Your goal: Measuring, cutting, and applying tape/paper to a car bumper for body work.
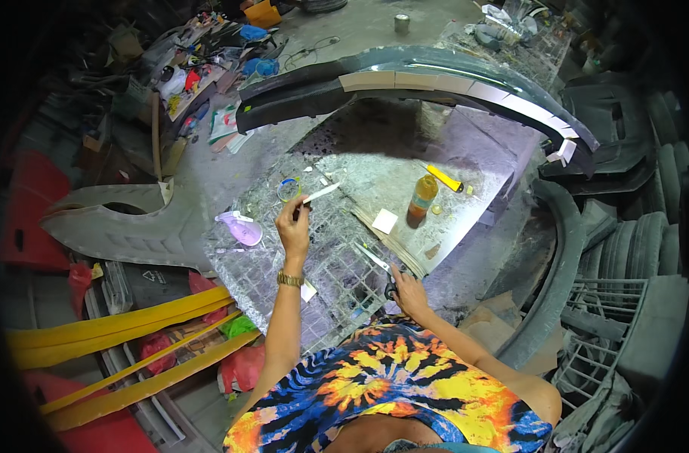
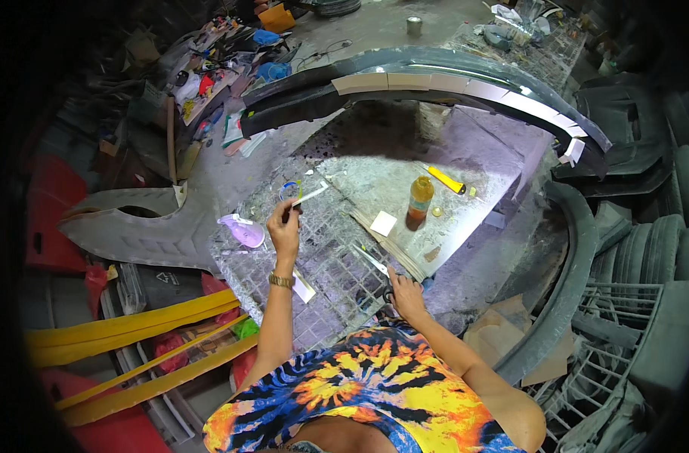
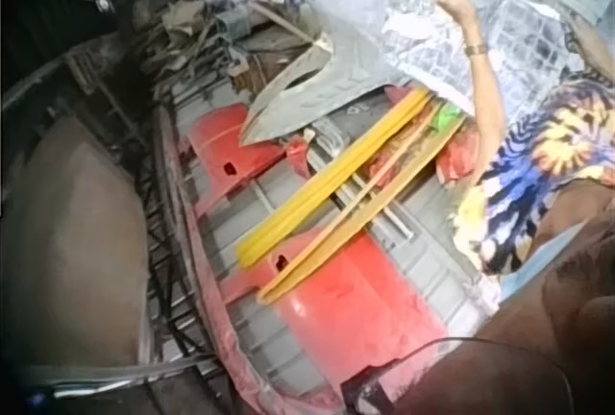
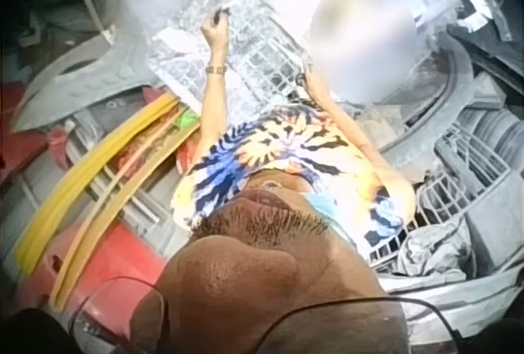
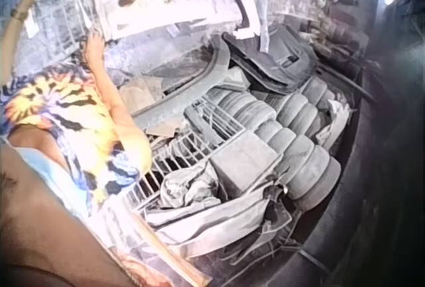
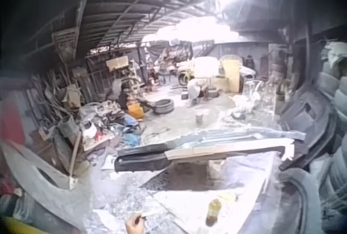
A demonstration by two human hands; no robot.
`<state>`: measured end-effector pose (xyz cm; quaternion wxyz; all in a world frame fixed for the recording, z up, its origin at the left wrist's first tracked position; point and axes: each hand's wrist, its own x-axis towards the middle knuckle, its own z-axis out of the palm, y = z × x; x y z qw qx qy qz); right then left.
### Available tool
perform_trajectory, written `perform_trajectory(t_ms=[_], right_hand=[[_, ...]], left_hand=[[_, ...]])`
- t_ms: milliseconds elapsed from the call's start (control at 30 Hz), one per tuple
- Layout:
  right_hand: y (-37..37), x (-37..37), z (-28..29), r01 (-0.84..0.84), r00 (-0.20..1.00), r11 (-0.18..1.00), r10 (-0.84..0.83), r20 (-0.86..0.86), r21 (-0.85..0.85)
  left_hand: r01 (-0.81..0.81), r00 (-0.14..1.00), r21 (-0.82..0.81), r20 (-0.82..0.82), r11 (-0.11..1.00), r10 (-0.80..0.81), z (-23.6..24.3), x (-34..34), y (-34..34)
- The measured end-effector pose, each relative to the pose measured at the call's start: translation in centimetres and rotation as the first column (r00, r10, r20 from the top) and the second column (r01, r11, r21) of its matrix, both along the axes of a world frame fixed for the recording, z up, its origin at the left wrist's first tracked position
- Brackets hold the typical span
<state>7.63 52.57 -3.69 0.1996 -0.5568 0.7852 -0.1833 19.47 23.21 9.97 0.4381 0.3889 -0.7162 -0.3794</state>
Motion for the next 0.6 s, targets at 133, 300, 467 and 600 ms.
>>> perform_trajectory(t_ms=[133,300,467,600], right_hand=[[-0.6,0.2,-1.2,0.005,1.0,0.997,-0.003,-0.02,0.083],[-1.1,-2.1,-2.1,0.068,0.952,0.989,-0.104,0.287,0.132],[-0.9,-3.9,-2.3,0.142,0.785,0.985,-0.169,0.596,0.093],[1.1,-3.3,2.4,0.158,0.538,0.933,-0.356,0.764,0.323]], left_hand=[[0.009,0.98,0.262,-0.196,0.965,0.045,-2.9,1.6,4.0],[0.016,0.939,0.359,-0.325,0.933,0.109,-4.5,2.3,6.9],[0.049,0.885,0.439,-0.435,0.897,0.165,-5.8,1.4,8.0],[0.057,0.86,0.649,-0.417,0.759,0.293,-10.7,2.8,9.9]])
